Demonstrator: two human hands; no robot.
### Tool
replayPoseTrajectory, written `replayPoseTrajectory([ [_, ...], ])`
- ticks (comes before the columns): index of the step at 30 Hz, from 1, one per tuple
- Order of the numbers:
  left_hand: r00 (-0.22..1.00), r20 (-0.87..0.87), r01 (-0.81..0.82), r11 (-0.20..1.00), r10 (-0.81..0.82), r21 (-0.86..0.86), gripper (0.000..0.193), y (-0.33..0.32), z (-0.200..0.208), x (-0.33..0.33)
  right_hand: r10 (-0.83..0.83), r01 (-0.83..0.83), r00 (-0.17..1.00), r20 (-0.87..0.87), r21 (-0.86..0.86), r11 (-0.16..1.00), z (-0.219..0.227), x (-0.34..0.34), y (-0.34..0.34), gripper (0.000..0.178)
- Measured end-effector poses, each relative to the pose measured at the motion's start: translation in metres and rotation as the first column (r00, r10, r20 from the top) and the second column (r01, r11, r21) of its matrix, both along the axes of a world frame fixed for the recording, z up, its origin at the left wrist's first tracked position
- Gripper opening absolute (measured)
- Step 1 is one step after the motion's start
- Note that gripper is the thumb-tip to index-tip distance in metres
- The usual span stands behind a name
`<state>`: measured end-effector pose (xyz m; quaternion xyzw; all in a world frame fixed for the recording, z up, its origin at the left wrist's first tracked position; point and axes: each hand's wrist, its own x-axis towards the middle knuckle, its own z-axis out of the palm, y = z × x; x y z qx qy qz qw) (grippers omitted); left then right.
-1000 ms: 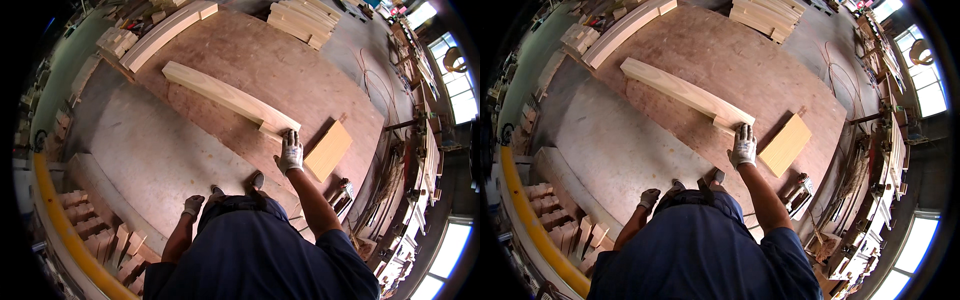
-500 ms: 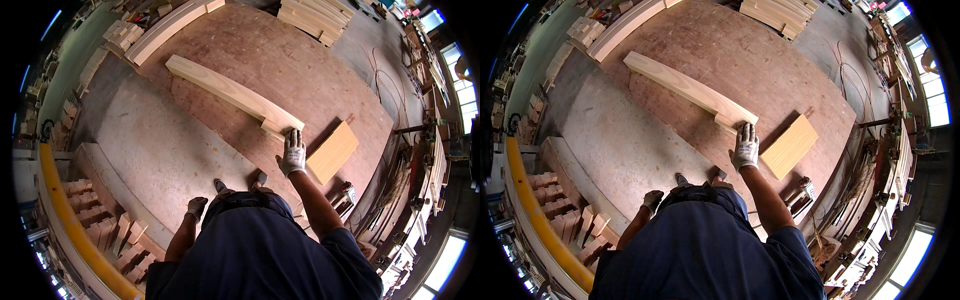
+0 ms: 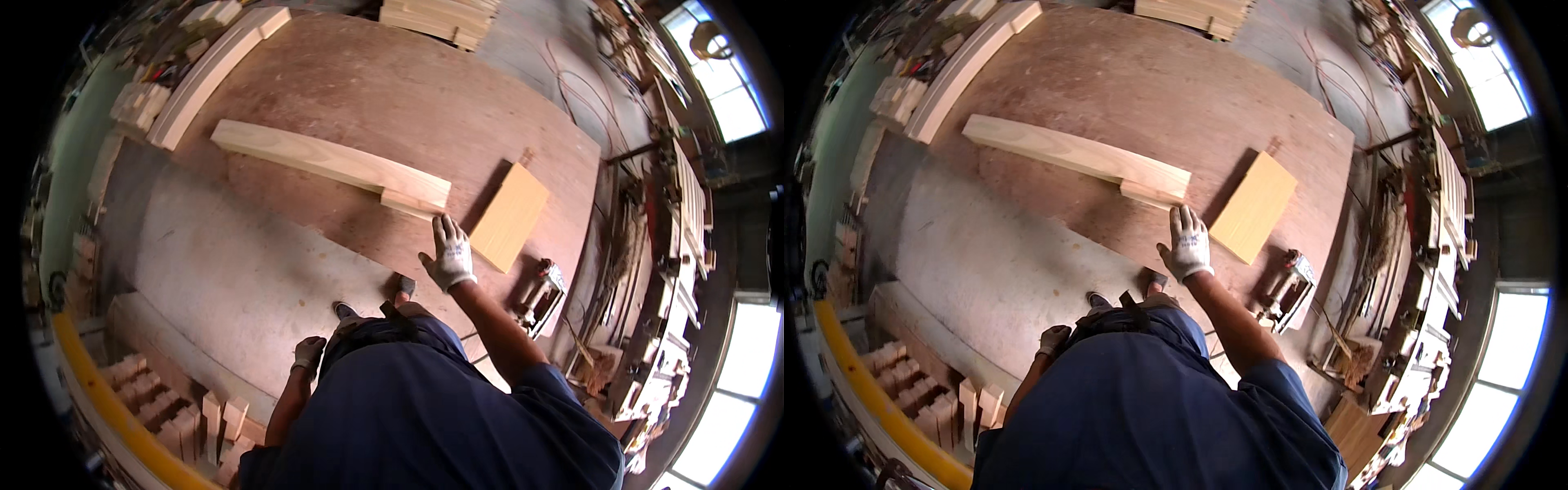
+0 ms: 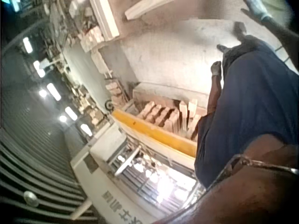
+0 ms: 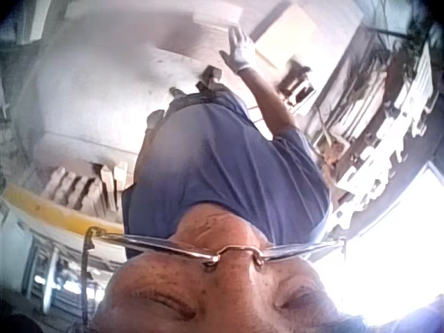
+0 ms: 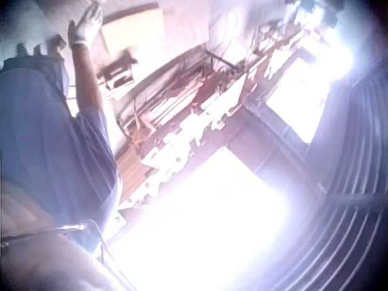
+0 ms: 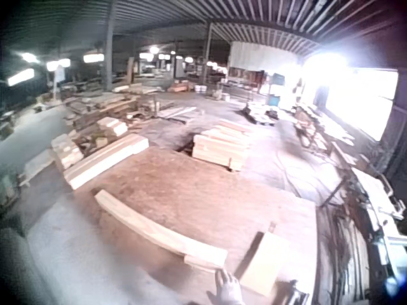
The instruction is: The person assembles wooden pieces on a workbench using a pneumatic nail gun. They apply glue to the wood with a brush, align the pieces, and fasten them together. The finished assemblies are placed on a nearby rack.
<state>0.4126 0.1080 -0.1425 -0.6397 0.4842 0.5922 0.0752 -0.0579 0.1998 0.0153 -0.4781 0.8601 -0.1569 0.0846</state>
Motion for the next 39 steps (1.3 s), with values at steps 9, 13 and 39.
replayPoseTrajectory([
  [9, 0.931, -0.142, 0.275, 0.902, -0.336, -0.332, 0.029, -0.05, 0.028, -0.104, -0.778, 0.778, 0.621, 0.095, 0.045, 0.627, -0.049, -0.007, 0.168, 0.098],
  [13, 0.715, -0.264, 0.47, 0.725, -0.647, -0.504, 0.039, -0.051, 0.138, -0.247, -0.797, 0.782, 0.593, 0.115, 0.155, 0.604, -0.05, -0.032, 0.175, 0.09],
  [39, 0.225, -0.14, 0.618, 0.253, -0.964, -0.744, 0.08, -0.013, 0.16, -0.426, -0.761, 0.907, 0.348, 0.547, 0.007, 0.42, 0.012, 0.002, 0.14, 0.046],
])
